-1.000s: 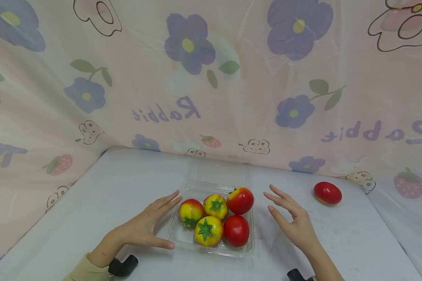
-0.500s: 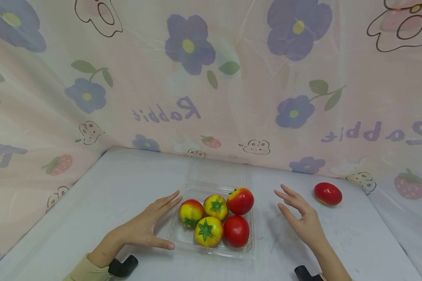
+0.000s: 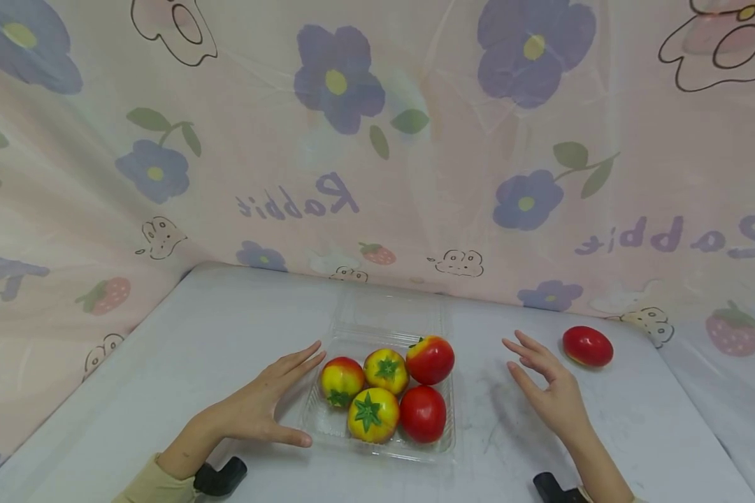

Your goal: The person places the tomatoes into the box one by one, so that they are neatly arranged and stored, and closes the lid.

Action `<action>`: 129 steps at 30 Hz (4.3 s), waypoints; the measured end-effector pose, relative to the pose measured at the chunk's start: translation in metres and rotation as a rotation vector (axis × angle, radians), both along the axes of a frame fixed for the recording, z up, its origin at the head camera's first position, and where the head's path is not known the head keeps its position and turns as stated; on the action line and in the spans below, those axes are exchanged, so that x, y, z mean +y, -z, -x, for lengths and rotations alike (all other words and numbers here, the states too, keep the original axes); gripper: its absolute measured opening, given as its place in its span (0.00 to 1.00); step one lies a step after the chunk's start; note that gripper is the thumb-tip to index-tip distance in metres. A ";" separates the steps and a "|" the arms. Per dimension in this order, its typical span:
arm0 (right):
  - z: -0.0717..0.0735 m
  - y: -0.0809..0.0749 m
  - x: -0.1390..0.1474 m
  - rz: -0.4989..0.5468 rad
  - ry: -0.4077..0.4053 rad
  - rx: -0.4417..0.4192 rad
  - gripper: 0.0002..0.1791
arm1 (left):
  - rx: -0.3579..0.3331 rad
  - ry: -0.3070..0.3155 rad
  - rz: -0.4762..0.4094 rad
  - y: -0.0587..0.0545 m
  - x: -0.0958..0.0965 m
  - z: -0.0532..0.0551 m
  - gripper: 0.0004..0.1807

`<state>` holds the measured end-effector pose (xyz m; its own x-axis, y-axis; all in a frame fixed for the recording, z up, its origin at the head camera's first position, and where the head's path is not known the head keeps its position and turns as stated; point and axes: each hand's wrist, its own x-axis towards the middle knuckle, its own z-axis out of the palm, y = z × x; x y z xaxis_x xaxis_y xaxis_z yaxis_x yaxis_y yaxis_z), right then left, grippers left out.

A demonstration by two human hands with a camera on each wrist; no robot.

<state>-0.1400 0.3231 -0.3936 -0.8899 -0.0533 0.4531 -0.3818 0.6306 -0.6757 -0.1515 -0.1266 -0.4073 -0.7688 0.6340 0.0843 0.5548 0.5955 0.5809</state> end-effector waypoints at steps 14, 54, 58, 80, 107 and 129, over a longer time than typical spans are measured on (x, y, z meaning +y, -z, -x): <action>0.008 0.008 0.021 -0.019 0.056 -0.031 0.24 | 0.007 0.007 -0.002 0.000 -0.001 0.001 0.61; 0.018 0.007 0.082 -0.300 0.250 -0.166 0.23 | -0.008 0.011 -0.002 -0.001 0.000 0.001 0.62; 0.021 0.008 0.088 -0.318 0.253 -0.152 0.22 | -0.008 0.008 -0.001 0.000 0.000 0.001 0.62; 0.026 0.011 0.100 -0.311 0.338 -0.215 0.23 | -0.010 0.003 0.003 -0.003 0.000 0.000 0.62; 0.042 0.009 0.111 -0.320 0.356 -0.301 0.29 | -0.004 0.018 -0.004 -0.003 -0.001 0.001 0.62; 0.049 0.020 0.125 -0.327 0.320 -0.240 0.28 | -0.017 0.017 -0.010 -0.002 0.000 0.000 0.61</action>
<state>-0.1891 0.4477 -0.4135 -0.9618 0.1337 0.2390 0.0065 0.8835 -0.4683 -0.1518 -0.1269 -0.4056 -0.7589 0.6465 0.0778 0.5550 0.5798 0.5965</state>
